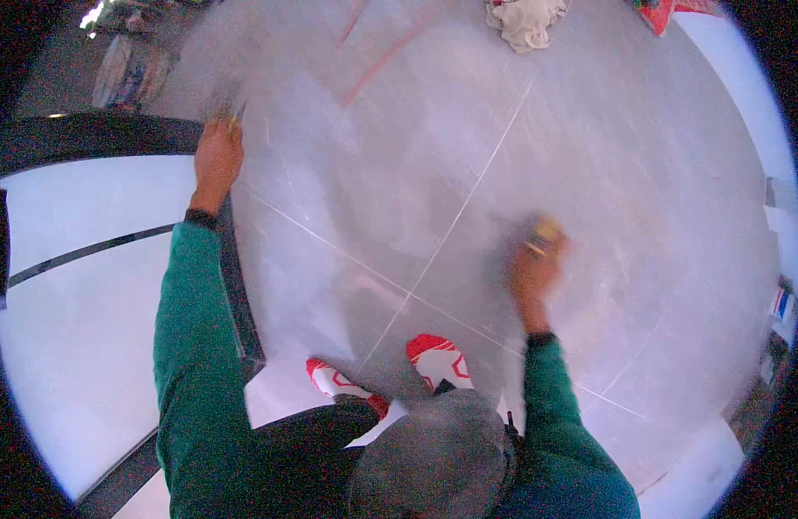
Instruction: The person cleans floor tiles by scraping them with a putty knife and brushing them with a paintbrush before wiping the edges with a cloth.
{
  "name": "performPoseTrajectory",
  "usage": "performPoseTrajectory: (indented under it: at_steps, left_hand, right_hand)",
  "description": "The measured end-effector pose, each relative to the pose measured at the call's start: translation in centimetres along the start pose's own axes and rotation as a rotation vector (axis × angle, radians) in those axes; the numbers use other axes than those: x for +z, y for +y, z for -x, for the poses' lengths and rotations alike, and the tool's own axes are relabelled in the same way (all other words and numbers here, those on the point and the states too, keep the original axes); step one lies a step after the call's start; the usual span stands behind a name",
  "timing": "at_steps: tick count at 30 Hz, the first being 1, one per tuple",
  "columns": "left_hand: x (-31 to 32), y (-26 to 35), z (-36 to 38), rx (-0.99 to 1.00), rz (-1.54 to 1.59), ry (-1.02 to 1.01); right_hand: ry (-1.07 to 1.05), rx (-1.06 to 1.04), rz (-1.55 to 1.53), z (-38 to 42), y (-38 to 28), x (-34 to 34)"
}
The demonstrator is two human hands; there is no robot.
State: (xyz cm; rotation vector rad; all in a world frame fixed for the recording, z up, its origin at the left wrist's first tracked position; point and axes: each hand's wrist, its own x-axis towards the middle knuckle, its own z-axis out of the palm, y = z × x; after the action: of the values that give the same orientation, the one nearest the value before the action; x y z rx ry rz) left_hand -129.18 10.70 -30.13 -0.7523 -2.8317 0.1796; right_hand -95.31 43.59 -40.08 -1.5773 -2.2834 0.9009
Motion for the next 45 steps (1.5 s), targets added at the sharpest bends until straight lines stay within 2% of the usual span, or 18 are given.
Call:
performPoseTrajectory:
  at_steps: [1, 3, 5, 7, 10, 14, 16, 20, 27, 29, 33, 36, 37, 39, 42, 43, 44, 45]
  left_hand:
    - [-2.5, 0.6, 0.9, 0.029, 0.062, 0.027]
    - [-7.0, 0.6, 2.2, 0.137, 0.072, -0.059]
    - [-10.8, 1.0, 3.1, 0.235, 0.100, -0.123]
    - [-14.0, 1.2, 3.4, 0.441, 0.185, -0.181]
    - [-15.9, 1.5, 3.4, 0.415, 0.315, -0.133]
    - [-14.5, 2.3, 6.3, 0.213, 0.520, -0.134]
    - [-10.7, 2.9, 7.7, 0.048, 0.894, -0.064]
    - [-5.2, 3.7, 10.4, 0.079, 1.142, -0.198]
    - [-3.9, -0.9, 9.5, 0.065, 1.270, -0.113]
    - [-4.8, -1.8, 8.4, -0.017, 1.235, -0.079]
    - [-5.5, -3.7, 7.3, -0.116, 1.200, -0.139]
    - [-5.9, -4.8, 7.8, -0.193, 1.101, -0.258]
    - [-6.3, -5.0, 8.0, -0.206, 1.085, -0.281]
    - [-7.5, -5.3, 8.6, -0.363, 1.075, -0.440]
    - [-8.9, -6.4, 10.8, -0.460, 1.105, -0.524]
    - [-9.7, -6.3, 10.9, -0.532, 1.118, -0.556]
    - [-10.3, -6.0, 10.9, -0.610, 1.136, -0.590]
    - [-10.5, -5.7, 11.4, -0.648, 1.142, -0.576]
  right_hand:
    - [-0.067, -0.328, -0.177, 0.0, 1.1, 7.3]
    - [-0.014, -0.792, -0.126, 0.2, -10.6, 12.7]
    - [-0.340, -0.489, -0.303, -0.3, -21.5, 13.6]
    - [-0.355, -0.721, -0.255, -1.0, -26.7, 14.4]
    - [-0.364, -0.880, -0.222, 3.0, -28.8, 8.6]
    - [-0.409, -1.291, 0.035, 4.9, -21.9, 7.5]
    - [-0.411, -0.965, 0.058, 3.2, -19.2, 5.6]
    - [-0.209, -0.556, 0.314, -3.2, -15.5, 0.0]
    - [-0.002, -0.957, 0.470, -8.6, -4.7, -10.5]
    - [-0.092, -0.602, 0.403, -9.5, -2.2, -12.7]
    - [-0.102, -0.521, 0.192, -13.5, 5.4, -13.1]
    - [-0.098, -0.292, -0.134, -15.1, 7.5, -7.2]
    - [-0.045, -0.207, -0.191, -15.7, 6.5, -4.1]
    - [0.058, -0.422, -0.002, -15.9, 1.7, 2.7]
    - [-0.071, -0.469, -0.406, -13.2, -16.8, 14.3]
    - [-0.134, -0.453, -0.545, -15.3, -18.0, 19.6]
    - [-0.394, -0.360, -0.750, -13.3, -25.1, 20.2]
    - [-0.304, -0.487, -0.712, -15.4, -27.3, 26.1]
